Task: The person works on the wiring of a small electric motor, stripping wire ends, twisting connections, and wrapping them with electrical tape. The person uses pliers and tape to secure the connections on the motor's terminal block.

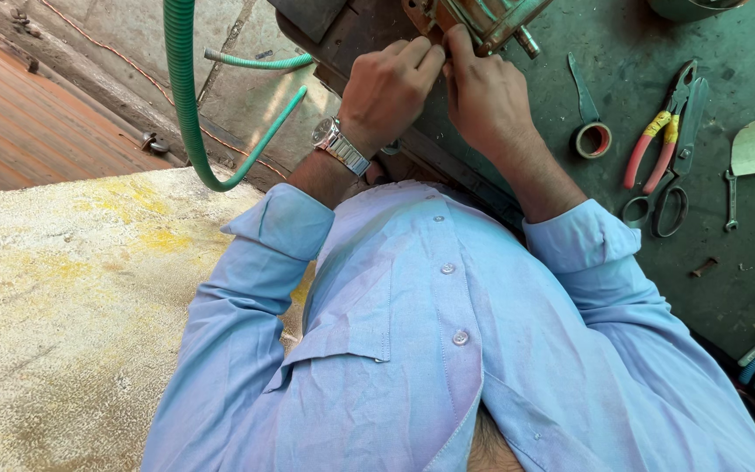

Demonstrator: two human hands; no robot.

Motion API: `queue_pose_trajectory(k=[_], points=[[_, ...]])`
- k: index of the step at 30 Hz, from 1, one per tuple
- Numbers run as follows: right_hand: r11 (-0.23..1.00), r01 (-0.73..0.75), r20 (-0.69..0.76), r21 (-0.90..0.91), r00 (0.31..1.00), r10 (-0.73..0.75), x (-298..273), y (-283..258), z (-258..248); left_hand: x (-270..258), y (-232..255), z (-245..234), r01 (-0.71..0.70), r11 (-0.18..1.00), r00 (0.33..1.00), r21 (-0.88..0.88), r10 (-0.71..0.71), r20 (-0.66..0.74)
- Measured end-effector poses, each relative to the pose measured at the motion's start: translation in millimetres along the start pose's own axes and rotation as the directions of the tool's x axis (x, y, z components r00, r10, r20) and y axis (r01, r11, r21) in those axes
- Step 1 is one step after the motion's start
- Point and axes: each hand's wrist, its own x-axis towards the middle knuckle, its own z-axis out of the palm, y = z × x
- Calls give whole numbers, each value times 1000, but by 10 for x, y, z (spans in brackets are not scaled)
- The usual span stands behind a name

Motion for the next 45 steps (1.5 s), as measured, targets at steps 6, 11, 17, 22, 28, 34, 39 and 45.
queue_pose_trajectory(k=[6, 11, 17, 22, 28, 34, 39, 45], points=[[1000, 2, -79, 12, 997, -1, -19, -23, 49, 17, 17, -18, 112, 990, 994, -85, -111, 21], [971, 116, -276, 208, 959, -55, -201, 4, 2, 91, 93, -50, 391, 832, 909, -395, -415, 25], [981, 139, -389, 134, 918, -77, -126, 32, 112, 207, 123, -100, 496, 753, 858, -431, -500, 114], [983, 128, -413, 129, 908, -64, -120, 51, 79, 186, 161, -108, 445, 806, 888, -392, -452, 79], [997, 80, -420, -13, 904, -78, -146, 53, 87, 121, 270, -76, 349, 868, 922, -353, -386, -37], [955, 139, -478, 261, 878, 3, -376, 39, 87, -110, 514, -166, 427, 869, 888, -249, -455, -64], [245, -243, 113, 939, 888, 446, -548, -34, 149, -273, 852, -99, 424, 876, 898, -231, -439, -16], [21, -235, 208, 972, 894, 398, -463, 97, 309, -295, 867, -83, 371, 901, 920, -225, -390, -45]])
